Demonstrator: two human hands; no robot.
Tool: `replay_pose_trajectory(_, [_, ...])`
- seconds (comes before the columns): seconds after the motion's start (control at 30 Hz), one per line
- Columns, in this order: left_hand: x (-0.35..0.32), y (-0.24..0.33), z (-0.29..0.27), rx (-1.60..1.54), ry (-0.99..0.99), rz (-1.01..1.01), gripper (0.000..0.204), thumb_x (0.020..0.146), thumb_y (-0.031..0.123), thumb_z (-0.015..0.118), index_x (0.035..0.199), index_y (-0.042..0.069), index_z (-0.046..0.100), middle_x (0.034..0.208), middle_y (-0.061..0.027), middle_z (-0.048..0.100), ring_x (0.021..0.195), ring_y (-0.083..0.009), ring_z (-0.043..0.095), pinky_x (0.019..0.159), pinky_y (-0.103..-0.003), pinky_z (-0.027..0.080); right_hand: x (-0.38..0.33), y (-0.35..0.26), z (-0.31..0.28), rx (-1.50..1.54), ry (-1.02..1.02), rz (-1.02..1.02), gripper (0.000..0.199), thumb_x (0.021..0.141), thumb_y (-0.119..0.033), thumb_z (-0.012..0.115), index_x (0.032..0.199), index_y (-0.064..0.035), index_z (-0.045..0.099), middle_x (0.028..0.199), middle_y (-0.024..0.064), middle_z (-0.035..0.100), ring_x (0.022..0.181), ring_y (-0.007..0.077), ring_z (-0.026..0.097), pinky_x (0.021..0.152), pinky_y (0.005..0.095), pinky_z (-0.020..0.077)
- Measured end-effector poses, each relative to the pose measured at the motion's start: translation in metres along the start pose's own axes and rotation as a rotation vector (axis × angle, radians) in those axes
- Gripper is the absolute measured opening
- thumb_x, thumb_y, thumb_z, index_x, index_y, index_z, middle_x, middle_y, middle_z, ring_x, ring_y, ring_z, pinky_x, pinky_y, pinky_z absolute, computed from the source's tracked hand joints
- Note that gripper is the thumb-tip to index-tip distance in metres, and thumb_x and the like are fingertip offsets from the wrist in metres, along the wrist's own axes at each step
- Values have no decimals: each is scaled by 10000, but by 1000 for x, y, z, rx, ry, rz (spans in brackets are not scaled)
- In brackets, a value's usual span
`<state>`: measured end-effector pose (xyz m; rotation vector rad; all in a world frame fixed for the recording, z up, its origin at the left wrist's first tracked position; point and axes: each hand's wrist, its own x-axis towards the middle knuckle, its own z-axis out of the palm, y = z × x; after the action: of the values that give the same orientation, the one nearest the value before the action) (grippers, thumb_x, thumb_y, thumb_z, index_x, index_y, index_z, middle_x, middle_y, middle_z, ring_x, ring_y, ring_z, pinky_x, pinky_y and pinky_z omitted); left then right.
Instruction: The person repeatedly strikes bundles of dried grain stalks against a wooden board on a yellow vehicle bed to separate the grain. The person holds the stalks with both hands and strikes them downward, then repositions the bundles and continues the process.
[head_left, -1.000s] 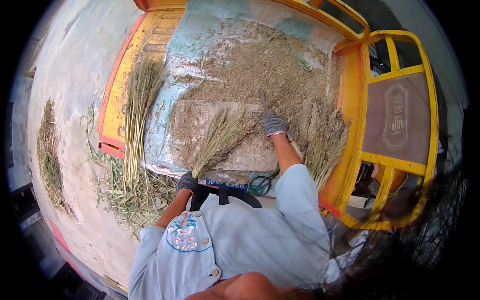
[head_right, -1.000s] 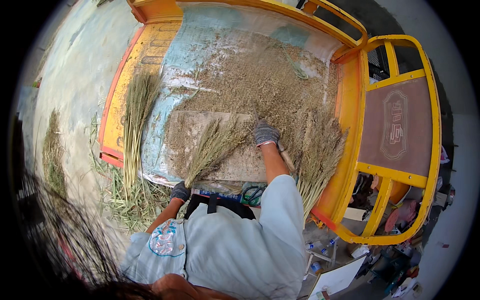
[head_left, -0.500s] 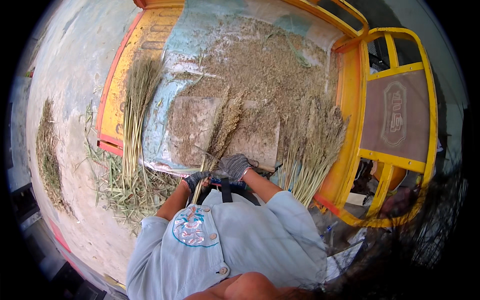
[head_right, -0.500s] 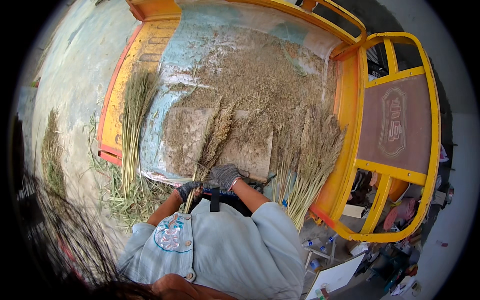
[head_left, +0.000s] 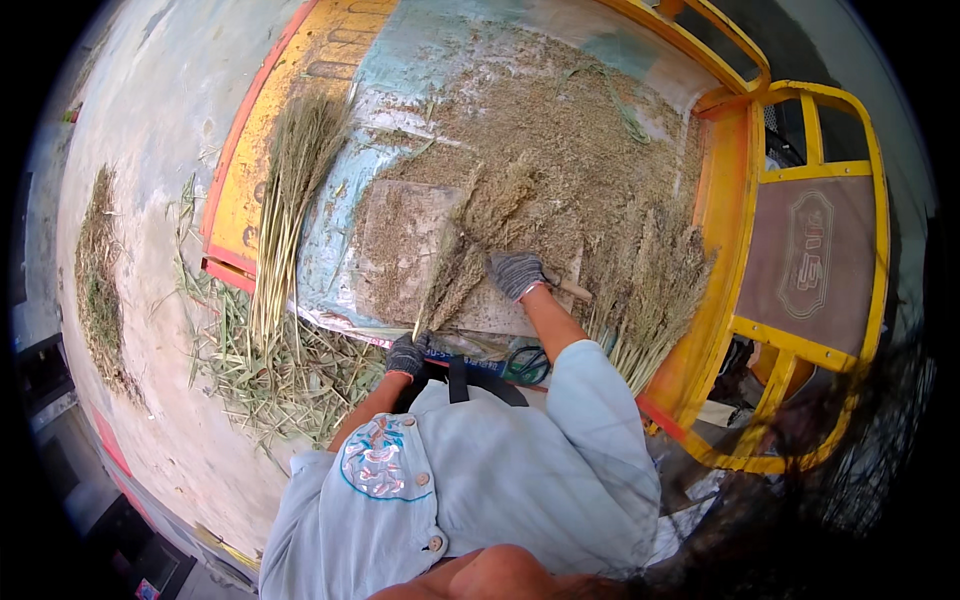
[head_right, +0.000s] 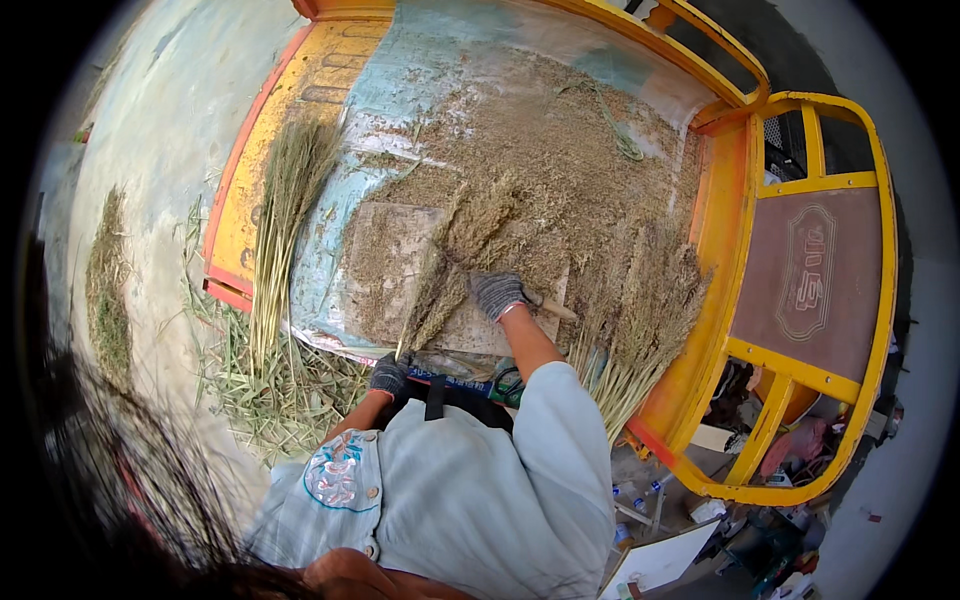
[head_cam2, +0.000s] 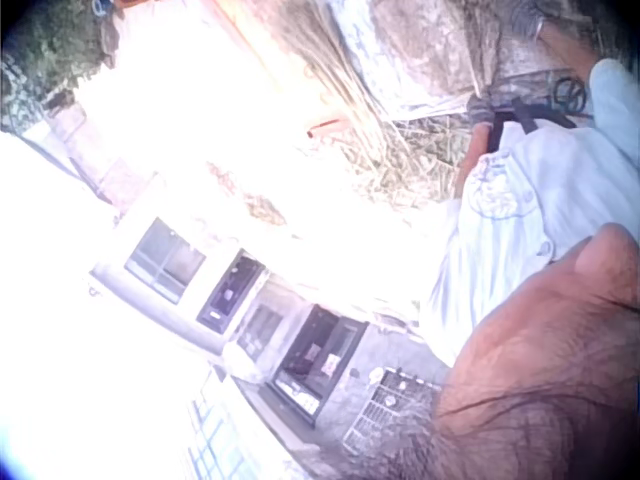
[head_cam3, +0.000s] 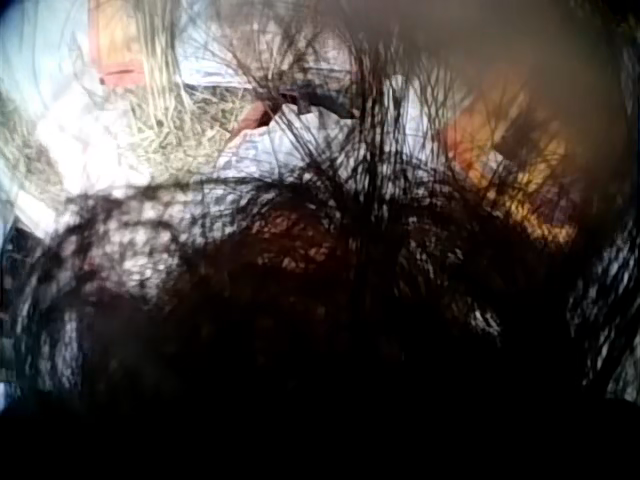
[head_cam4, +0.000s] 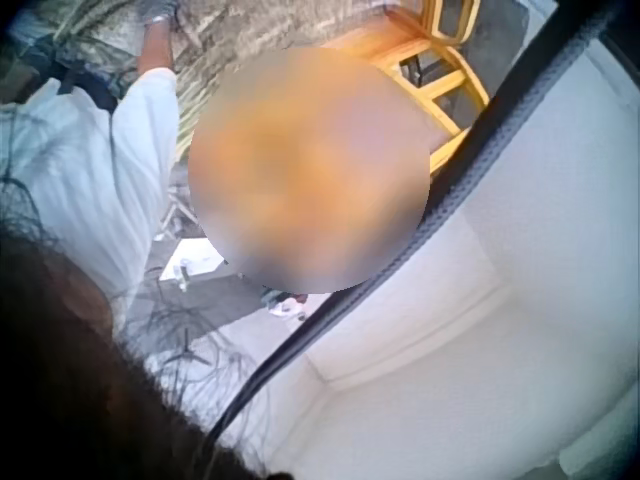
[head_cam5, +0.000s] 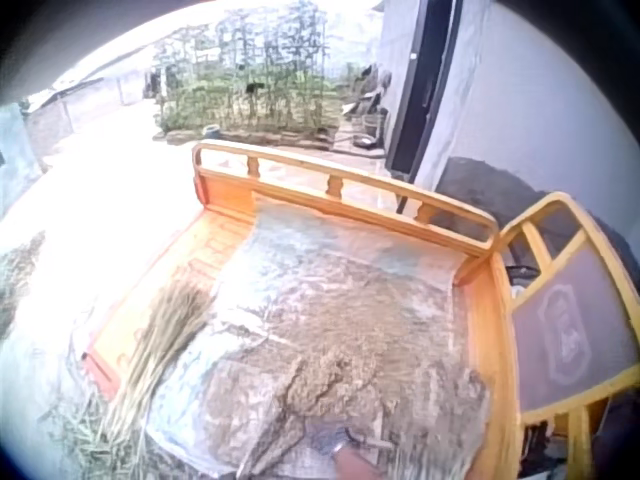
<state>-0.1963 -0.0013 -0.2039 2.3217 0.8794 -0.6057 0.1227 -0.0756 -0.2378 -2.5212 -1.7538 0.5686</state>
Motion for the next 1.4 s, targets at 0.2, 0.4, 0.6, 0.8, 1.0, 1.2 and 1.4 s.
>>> replay_pose_trajectory(0.2, [-6, -56, 42, -181, -37, -185, 609, 849, 527, 464, 1131, -2, 564, 1062, -291, 571, 1028, -412, 538, 887, -448, 419, 15, 60, -91, 66, -130, 387, 365, 893, -333, 423, 960, -29, 615, 828, 204, 646, 788, 379, 622, 698, 453, 501])
replay_pose_trajectory(0.4, [-14, -35, -22, -415, 71, -250, 502, 852, 462, 517, 1050, 8, 599, 960, -283, 600, 929, -420, 567, 805, -470, 440, -29, 8, -34, 287, -168, 599, 431, 888, -415, 432, 1022, -36, 589, 899, 221, 635, 851, 374, 617, 747, 468, 486])
replay_pose_trajectory(0.6, [-39, -65, -47, -500, 248, -160, 429, 785, 386, 656, 994, 13, 626, 879, -218, 643, 820, -369, 615, 734, -418, 472, -50, 9, -39, 402, -171, 636, 448, 867, -429, 464, 1034, -42, 614, 885, 227, 630, 853, 392, 602, 746, 462, 470])
replay_pose_trajectory(0.8, [3, -69, -71, -742, 409, -137, 433, 658, 239, 791, 968, -5, 612, 819, -101, 660, 696, -207, 610, 671, -346, 493, -106, -6, -16, 681, 290, 913, 460, 863, -434, 482, 1070, -37, 590, 935, 259, 610, 900, 413, 575, 766, 460, 459])
replay_pose_trajectory(1.0, [194, 71, -147, -288, 244, -39, 515, 642, 442, 733, 921, 18, 645, 815, -233, 639, 782, -387, 618, 704, -431, 487, -114, -20, -5, 534, -177, 848, 494, 899, -451, 415, 1045, -4, 567, 893, 237, 629, 821, 375, 622, 717, 479, 491])
replay_pose_trajectory(1.2, [295, 183, -133, 19, 193, -43, 395, 685, 383, 687, 953, 94, 662, 947, -193, 642, 902, -349, 612, 801, -426, 481, -115, -23, 5, 467, -94, 812, 446, 900, -429, 409, 1000, -19, 555, 806, 202, 633, 768, 346, 623, 715, 454, 475])
replay_pose_trajectory(1.4, [315, 187, -120, -11, 209, 6, 380, 686, 349, 687, 971, 100, 648, 908, -184, 648, 882, -349, 618, 765, -423, 491, -117, -22, 29, 409, -48, 784, 429, 898, -417, 410, 1012, -26, 545, 800, 177, 647, 775, 314, 627, 736, 435, 447])
